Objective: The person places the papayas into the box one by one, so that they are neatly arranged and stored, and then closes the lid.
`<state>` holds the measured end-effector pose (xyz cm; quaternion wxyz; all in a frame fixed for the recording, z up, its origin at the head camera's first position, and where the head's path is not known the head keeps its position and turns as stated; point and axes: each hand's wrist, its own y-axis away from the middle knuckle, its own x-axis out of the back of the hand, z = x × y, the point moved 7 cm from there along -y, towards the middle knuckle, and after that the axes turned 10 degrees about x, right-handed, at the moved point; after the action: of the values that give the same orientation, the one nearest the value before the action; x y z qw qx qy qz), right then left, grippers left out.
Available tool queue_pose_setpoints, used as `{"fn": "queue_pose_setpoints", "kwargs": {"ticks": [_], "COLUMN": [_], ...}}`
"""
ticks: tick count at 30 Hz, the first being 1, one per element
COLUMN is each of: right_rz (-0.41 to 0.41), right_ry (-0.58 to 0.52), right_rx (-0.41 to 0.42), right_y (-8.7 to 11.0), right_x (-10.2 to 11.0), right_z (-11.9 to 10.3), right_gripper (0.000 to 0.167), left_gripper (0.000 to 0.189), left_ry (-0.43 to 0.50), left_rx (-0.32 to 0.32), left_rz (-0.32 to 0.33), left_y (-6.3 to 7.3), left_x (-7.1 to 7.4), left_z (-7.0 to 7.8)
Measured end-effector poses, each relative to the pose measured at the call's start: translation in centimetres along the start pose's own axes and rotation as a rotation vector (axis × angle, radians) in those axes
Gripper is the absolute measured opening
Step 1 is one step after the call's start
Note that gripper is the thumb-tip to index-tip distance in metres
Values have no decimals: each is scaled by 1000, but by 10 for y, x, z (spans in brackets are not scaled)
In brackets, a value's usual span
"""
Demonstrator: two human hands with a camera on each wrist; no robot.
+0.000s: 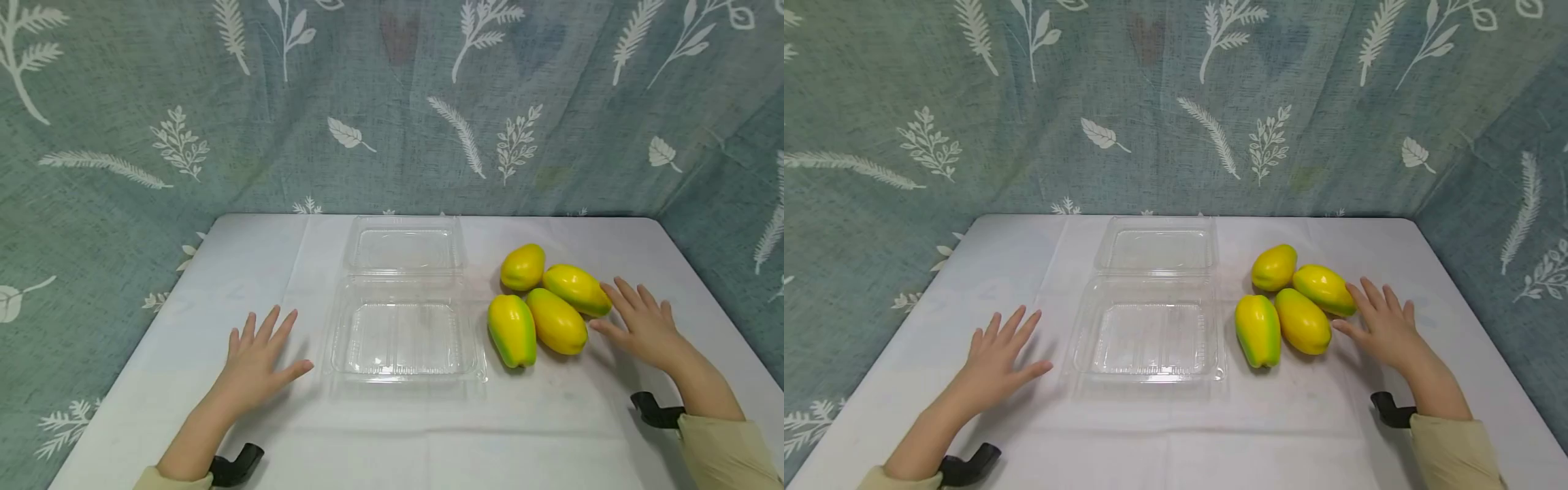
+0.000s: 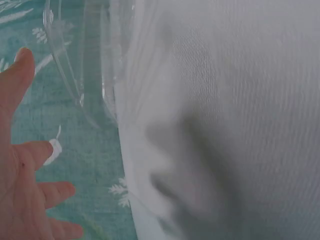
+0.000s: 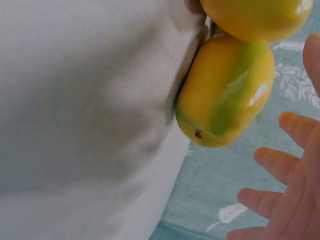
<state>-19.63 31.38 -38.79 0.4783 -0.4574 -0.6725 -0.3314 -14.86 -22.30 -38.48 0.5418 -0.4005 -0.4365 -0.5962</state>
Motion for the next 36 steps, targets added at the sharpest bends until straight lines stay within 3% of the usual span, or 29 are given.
{"fn": "queue_pose_setpoints", "kwargs": {"ticks": [6, 16, 23, 36], "right_rz": [46, 50, -8, -76], "right_ry": [-20, -224, -215, -254], "right_rx": [40, 36, 17, 14], "right_y": [-14, -34, -45, -56], "right_x": [7, 15, 13, 4], "right_z": [4, 11, 12, 11], "right_gripper": [76, 78, 82, 80], "left_gripper": [83, 78, 74, 74], "left_ry": [34, 86, 219, 200], "left_rx": [-59, -187, -178, -177], "left_rz": [15, 81, 45, 83], "left_y": [3, 9, 12, 13], "left_x": [-3, -10, -18, -21], "left_z": [13, 37, 47, 50]}}
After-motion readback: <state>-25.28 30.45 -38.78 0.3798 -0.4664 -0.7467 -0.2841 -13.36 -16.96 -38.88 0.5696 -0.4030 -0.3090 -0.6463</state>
